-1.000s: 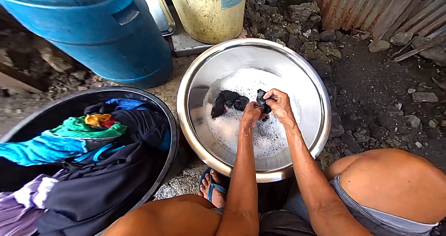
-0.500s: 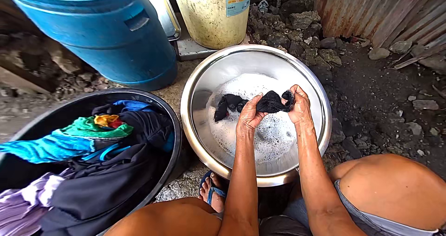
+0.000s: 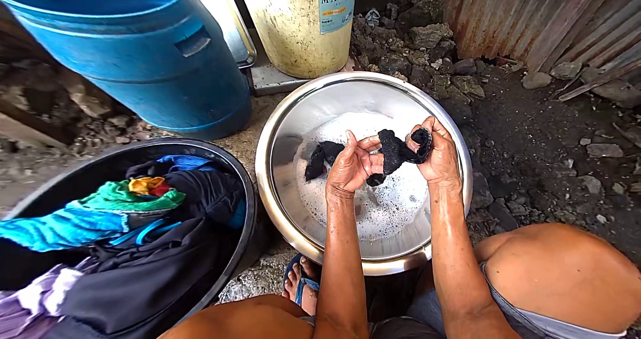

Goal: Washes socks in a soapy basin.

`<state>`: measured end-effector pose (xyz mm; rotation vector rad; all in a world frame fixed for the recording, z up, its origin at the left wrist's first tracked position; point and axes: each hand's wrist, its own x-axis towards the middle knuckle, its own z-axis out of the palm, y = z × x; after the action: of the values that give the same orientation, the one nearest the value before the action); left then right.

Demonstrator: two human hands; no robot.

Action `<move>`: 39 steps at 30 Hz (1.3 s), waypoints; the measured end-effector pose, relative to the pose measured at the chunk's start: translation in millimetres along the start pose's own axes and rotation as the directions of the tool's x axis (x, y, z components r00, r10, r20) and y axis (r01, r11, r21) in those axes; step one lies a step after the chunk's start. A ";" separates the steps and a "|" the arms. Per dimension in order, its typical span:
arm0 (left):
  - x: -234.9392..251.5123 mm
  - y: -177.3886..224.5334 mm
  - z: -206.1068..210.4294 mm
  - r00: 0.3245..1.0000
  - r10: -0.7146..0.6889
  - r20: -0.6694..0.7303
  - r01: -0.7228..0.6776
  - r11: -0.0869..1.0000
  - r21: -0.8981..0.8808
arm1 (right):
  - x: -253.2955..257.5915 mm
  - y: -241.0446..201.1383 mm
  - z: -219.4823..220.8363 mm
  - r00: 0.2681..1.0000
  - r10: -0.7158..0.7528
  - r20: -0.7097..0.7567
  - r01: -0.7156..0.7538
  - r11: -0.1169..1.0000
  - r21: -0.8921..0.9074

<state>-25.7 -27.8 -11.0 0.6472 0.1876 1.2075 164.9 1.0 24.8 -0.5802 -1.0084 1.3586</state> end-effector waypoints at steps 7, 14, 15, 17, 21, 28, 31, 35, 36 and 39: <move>-6.9 6.5 7.1 0.992 -0.009 0.122 0.014 0.999 -0.038 | -10.0 -13.1 7.1 0.995 -0.035 0.096 0.041 0.998 -0.057; -5.0 9.7 7.8 0.994 0.005 0.108 -0.015 0.996 0.092 | -13.4 -16.9 11.6 0.995 -0.054 0.079 0.056 0.998 -0.031; -5.3 8.8 8.0 0.995 0.018 0.099 -0.027 0.996 0.090 | -14.0 -17.9 11.6 0.995 -0.062 0.082 0.064 0.998 -0.025; -5.7 7.2 9.5 0.995 0.037 0.090 -0.044 0.996 0.072 | -15.6 -20.6 12.0 0.993 -0.078 0.091 0.080 0.997 -0.015; -2.9 6.1 11.5 0.992 0.053 0.118 -0.061 0.996 0.068 | -17.1 -27.1 14.4 0.991 -0.079 0.109 0.082 0.996 -0.023; 6.7 11.5 10.4 0.973 0.053 0.225 -0.061 0.998 0.030 | -18.1 -29.2 14.9 0.987 -0.101 0.122 0.103 0.995 -0.009; 5.9 11.5 11.4 0.971 0.067 0.228 -0.077 0.996 0.035 | -18.5 -30.7 16.3 0.986 -0.106 0.131 0.107 0.994 -0.003; 6.3 11.6 9.5 0.970 0.073 0.234 -0.081 0.996 0.025 | -19.2 -32.5 17.8 0.984 -0.107 0.142 0.107 0.994 0.012; 6.4 12.0 9.1 0.970 0.072 0.234 -0.082 0.996 0.033 | -19.3 -32.9 18.6 0.984 -0.105 0.141 0.106 0.994 0.004; 7.3 13.2 11.2 0.987 0.060 0.147 -0.088 0.977 0.193 | -12.2 -31.7 21.1 0.992 -0.080 0.095 0.096 0.979 -0.181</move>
<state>-28.4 -22.6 6.8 0.9185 0.1677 1.2189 164.4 -20.5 58.5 -0.6110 -1.2268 1.2280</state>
